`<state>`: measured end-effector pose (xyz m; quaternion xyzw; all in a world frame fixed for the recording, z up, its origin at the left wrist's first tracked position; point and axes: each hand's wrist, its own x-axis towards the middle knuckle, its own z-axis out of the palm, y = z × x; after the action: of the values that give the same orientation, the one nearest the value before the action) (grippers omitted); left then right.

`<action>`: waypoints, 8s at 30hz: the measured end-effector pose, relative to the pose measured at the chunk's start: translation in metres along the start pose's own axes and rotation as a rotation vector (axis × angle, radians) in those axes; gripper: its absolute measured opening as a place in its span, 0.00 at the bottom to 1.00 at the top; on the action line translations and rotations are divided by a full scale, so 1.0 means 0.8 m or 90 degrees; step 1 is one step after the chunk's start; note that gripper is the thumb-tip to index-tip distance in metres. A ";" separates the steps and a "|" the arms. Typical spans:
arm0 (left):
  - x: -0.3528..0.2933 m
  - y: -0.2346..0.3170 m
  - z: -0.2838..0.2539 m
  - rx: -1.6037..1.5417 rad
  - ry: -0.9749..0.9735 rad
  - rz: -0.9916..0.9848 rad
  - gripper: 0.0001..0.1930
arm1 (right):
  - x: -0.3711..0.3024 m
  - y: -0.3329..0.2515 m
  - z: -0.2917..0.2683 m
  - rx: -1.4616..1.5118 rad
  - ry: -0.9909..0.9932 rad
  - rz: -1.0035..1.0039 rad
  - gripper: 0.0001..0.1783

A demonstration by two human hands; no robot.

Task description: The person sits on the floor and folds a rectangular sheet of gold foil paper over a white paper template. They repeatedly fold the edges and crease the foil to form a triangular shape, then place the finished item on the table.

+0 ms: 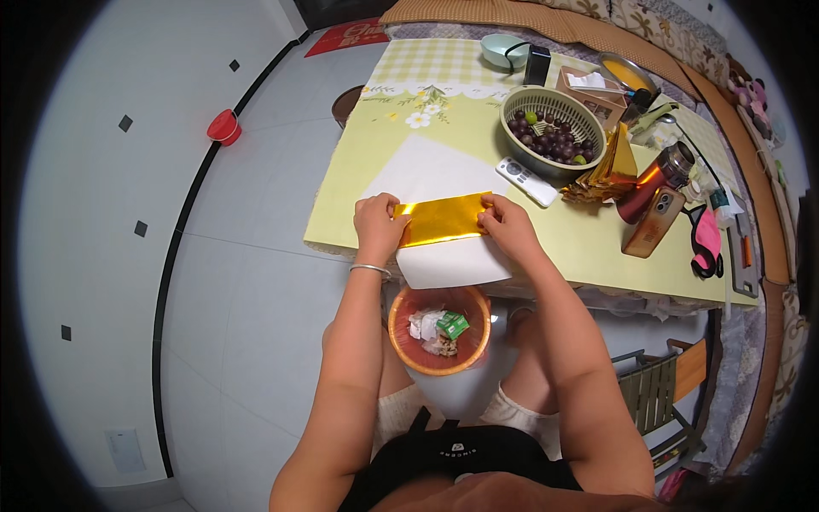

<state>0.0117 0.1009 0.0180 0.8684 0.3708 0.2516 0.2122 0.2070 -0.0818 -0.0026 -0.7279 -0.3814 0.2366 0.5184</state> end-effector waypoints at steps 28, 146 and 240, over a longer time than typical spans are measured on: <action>-0.035 -0.027 0.006 -0.610 -0.014 -0.194 0.02 | 0.013 -0.015 -0.015 0.260 0.036 0.104 0.05; -0.052 -0.001 -0.010 -0.089 0.055 0.046 0.09 | -0.031 -0.039 -0.017 -0.328 0.044 -0.078 0.11; -0.029 0.035 -0.036 -0.720 -0.205 0.058 0.11 | -0.017 -0.035 -0.045 0.011 0.060 -0.237 0.53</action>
<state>-0.0041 0.0712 0.0498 0.6628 0.1047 0.2842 0.6849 0.2167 -0.1083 0.0351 -0.6507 -0.4827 0.1058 0.5766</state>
